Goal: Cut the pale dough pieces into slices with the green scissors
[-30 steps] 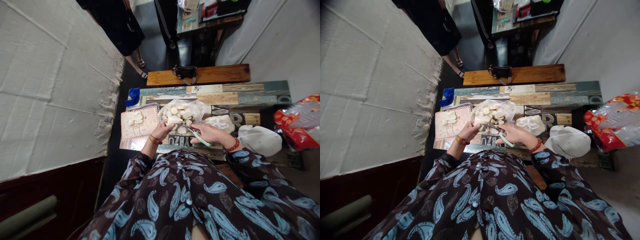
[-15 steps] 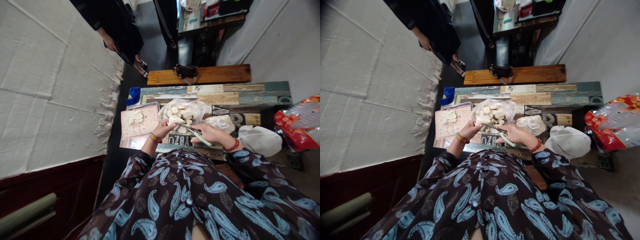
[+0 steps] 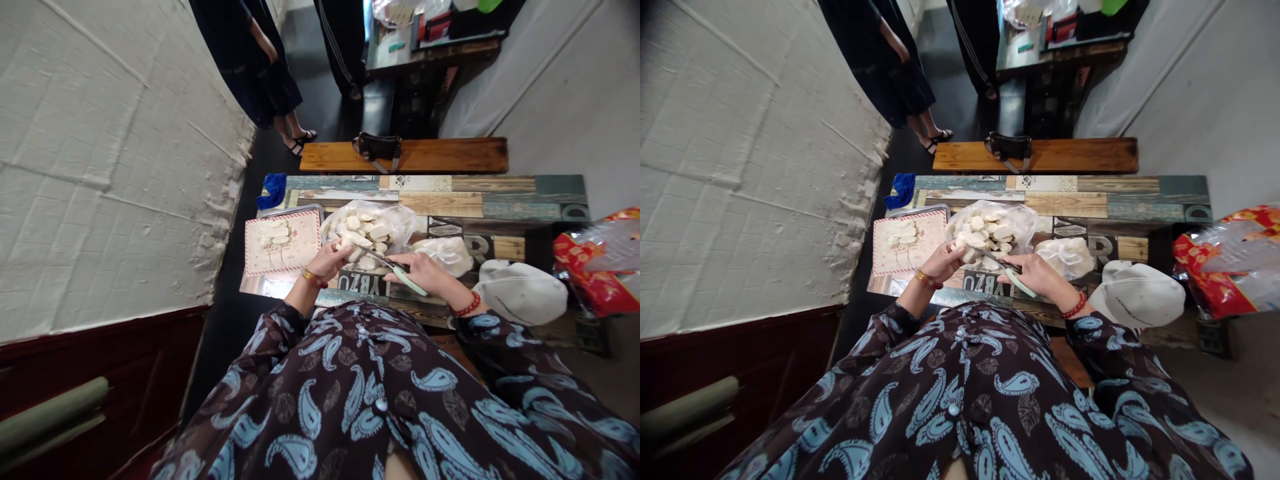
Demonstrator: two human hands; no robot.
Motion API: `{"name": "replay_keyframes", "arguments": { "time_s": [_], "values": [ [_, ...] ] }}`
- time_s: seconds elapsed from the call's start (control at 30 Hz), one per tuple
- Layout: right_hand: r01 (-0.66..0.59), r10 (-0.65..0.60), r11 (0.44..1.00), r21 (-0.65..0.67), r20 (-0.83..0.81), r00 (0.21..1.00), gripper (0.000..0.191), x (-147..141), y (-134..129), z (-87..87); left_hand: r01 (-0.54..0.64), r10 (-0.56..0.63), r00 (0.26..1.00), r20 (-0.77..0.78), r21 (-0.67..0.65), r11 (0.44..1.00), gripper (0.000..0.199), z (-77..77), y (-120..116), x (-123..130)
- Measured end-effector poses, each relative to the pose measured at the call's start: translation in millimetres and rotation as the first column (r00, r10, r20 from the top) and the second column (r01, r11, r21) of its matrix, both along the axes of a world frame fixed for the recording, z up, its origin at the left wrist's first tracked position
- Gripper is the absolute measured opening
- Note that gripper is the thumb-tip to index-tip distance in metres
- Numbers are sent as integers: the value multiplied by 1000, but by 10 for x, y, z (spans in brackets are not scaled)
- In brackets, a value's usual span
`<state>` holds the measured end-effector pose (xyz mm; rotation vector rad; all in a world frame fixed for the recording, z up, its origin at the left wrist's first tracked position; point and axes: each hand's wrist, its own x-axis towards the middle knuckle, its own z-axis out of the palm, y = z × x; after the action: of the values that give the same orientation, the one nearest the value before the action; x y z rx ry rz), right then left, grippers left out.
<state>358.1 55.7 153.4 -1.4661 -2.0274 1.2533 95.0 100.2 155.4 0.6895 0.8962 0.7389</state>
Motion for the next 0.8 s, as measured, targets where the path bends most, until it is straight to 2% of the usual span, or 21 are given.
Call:
{"name": "replay_keyframes", "arguments": {
  "time_s": [0.13,0.33,0.6,0.8],
  "values": [
    [9,-9,1000,-25,5,1000,50,-8,-9,-9,18,-17,999,-47,16,1000,49,15,14,22],
    [-70,72,988,-136,15,997,75,-33,48,106,76,-73,995,-71,53,996,48,65,43,49],
    [-132,120,969,-208,-67,990,74,1,99,219,36,-36,998,-45,15,999,50,58,32,67],
    [-143,140,967,-212,-29,990,70,-30,104,257,119,-104,981,-164,84,989,51,44,69,76]
  ]
}}
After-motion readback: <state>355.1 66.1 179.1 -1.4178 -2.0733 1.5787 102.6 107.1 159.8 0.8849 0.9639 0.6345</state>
